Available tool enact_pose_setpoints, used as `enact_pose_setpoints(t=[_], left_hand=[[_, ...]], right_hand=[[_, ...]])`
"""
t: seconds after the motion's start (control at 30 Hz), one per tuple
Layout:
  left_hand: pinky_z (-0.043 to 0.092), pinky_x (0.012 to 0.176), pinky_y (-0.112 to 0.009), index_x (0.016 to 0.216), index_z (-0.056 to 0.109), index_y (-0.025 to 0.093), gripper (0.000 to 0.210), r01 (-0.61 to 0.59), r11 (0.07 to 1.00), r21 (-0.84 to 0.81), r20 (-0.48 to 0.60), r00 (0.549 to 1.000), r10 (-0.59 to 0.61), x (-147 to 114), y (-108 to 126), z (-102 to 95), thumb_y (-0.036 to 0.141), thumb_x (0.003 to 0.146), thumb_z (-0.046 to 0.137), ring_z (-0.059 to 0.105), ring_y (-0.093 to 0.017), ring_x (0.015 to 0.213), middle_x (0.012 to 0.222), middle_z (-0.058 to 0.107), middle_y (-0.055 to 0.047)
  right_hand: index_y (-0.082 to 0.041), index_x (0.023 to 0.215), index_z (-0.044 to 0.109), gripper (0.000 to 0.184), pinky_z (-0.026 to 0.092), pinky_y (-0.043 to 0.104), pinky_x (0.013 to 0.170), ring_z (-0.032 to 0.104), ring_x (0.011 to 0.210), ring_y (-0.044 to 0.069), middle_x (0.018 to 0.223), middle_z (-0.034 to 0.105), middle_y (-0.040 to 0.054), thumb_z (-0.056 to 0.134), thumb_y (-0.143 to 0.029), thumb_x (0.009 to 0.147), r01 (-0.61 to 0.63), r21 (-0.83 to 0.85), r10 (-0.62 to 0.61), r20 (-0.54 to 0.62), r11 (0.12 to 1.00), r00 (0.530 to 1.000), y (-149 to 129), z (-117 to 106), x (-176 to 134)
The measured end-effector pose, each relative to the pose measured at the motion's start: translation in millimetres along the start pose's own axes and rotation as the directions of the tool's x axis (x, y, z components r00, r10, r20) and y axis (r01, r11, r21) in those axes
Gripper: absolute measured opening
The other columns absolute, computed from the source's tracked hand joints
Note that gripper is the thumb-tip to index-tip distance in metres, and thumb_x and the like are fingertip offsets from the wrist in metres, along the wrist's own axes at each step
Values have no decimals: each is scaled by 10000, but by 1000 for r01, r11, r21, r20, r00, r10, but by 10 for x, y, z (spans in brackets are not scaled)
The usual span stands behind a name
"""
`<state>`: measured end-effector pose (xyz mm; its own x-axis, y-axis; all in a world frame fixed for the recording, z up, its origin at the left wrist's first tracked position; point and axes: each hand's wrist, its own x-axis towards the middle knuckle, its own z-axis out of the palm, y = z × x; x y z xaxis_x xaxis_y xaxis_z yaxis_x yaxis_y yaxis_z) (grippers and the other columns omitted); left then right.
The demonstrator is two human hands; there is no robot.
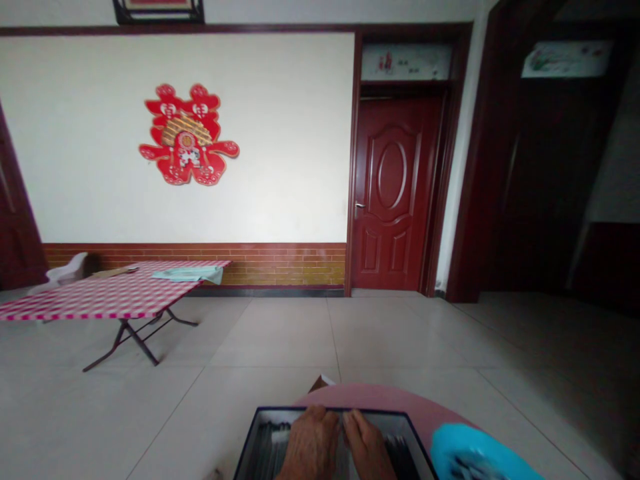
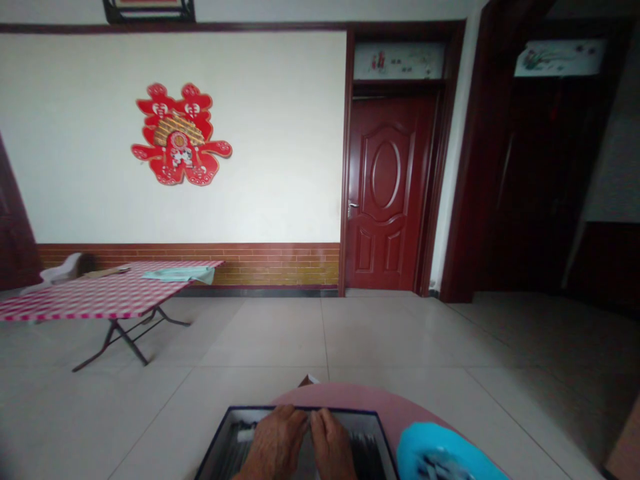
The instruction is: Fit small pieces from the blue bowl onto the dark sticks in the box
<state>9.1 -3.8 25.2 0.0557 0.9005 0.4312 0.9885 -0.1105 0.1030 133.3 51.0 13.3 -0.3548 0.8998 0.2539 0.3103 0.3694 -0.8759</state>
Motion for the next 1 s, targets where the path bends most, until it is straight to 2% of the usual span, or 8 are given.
enact_pose_setpoints(t=[0.17, 0.27, 0.37, 0.57, 0.77, 0.87, 1.0], left_hand=[[453, 666, -258, 822, 589, 226, 167, 15, 999, 44, -42, 999, -14, -9, -1, 18, 143, 831, 445, 605, -176, 758, 803, 643, -38], [450, 669, -260, 811, 577, 223, 157, 3, 999, 37, -72, 997, 0, -18, 6, -2, 148, 835, 441, 602, -175, 759, 808, 639, -43], [448, 692, -263, 806, 573, 217, 156, -11, 1000, 8, -49, 999, 12, -18, 4, -11, 160, 842, 433, 604, -178, 788, 809, 641, -48], [449, 691, -266, 833, 578, 219, 166, 9, 1000, -12, 7, 1000, -9, -6, 2, -28, 171, 844, 419, 604, -174, 782, 829, 651, -36], [453, 670, -271, 813, 590, 212, 215, -1, 1000, 7, 22, 1000, 1, -13, 34, -71, 172, 858, 384, 608, -182, 760, 790, 644, -61], [456, 650, -282, 831, 589, 213, 215, -3, 1000, 16, 14, 1000, 3, -18, 38, -80, 166, 864, 382, 615, -194, 754, 779, 642, -69], [461, 653, -286, 817, 585, 208, 190, -4, 1000, 26, 47, 999, 2, -13, 30, -74, 176, 860, 402, 617, -200, 763, 790, 646, -67]], right_hand=[[-201, 789, 638, 457, 461, 305, 754, 612, 808, 228, 842, 694, 100, 366, -568, 768, -25, 89, 28, -32, 996, 999, -14, -28, 3], [-187, 739, 640, 494, 457, 326, 760, 610, 773, 235, 813, 698, 114, 343, -580, 765, -75, 55, 75, 1, 996, 997, -40, -38, -5], [-185, 719, 628, 490, 454, 318, 761, 606, 778, 230, 809, 698, 113, 360, -594, 745, -100, 22, 100, -4, 995, 995, -44, -29, -17], [-189, 788, 637, 465, 459, 310, 781, 608, 852, 230, 883, 693, 103, 375, -570, 739, -62, 64, 63, -6, 996, 998, -21, -39, -25], [-201, 664, 584, 401, 461, 320, 651, 588, 662, 216, 686, 666, 73, 347, -504, 778, -54, 2, 54, 8, 999, 999, -9, -18, -14], [-205, 715, 592, 344, 463, 299, 688, 602, 721, 209, 748, 674, 68, 372, -462, 776, -32, 41, 31, 25, 999, 999, -42, -35, -24], [-213, 738, 618, 383, 464, 317, 729, 613, 773, 223, 796, 683, 84, 335, -466, 791, -57, 74, 55, 32, 996, 998, -56, -48, -37]])
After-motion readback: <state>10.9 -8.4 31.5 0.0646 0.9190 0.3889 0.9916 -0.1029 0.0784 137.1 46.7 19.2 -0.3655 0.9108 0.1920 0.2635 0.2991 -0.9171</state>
